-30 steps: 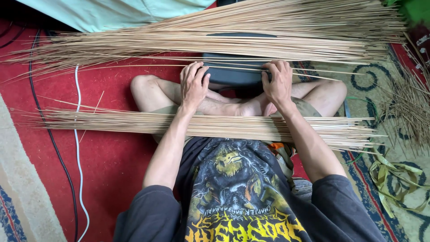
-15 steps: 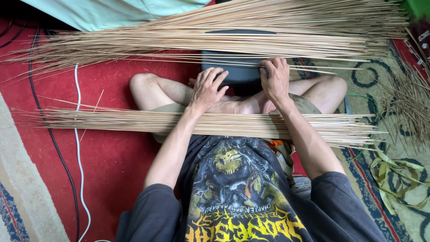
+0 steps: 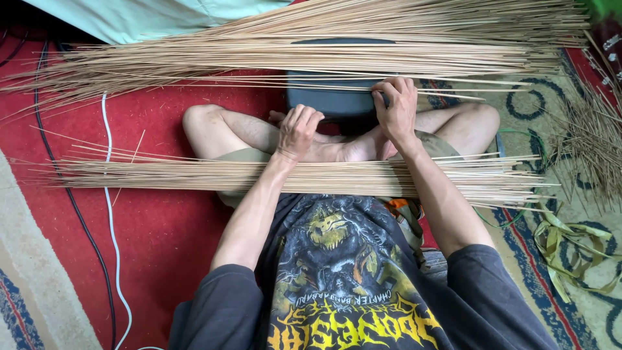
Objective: Gathering and aligning long thin wooden sticks into organized bundles while sitting on the floor.
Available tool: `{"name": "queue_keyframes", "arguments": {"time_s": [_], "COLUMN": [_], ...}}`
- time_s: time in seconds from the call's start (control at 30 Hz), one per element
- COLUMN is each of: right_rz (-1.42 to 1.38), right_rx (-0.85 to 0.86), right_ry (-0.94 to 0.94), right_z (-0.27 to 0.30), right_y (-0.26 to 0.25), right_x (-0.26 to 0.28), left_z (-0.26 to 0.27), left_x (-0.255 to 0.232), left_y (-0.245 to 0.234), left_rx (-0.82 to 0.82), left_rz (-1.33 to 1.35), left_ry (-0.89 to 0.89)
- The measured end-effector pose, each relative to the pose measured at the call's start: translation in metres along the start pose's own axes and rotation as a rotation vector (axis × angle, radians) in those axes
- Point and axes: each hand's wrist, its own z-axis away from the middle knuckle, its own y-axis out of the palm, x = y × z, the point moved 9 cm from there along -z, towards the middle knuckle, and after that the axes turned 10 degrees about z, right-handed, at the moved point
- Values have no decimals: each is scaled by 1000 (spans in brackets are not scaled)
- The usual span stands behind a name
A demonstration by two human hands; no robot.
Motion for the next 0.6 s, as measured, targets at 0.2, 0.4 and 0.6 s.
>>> {"name": "queue_keyframes", "arguments": {"time_s": [0.2,0.4,0.6], "right_rz": [11,-12,-21], "right_rx": [-13,-32,-47], "right_ry": [6,46,39], "right_z": [0,0,-1], "right_y": [2,2,3], "right_x": [-2,-1,-1], "left_z": [35,62,102], "left_x": [75,154,178], "left_y": [-60,-80,-19], "left_rx": [57,34,-405], "left_rz": [-52,310,928], "left_ry": [-215,-1191,-1553]}}
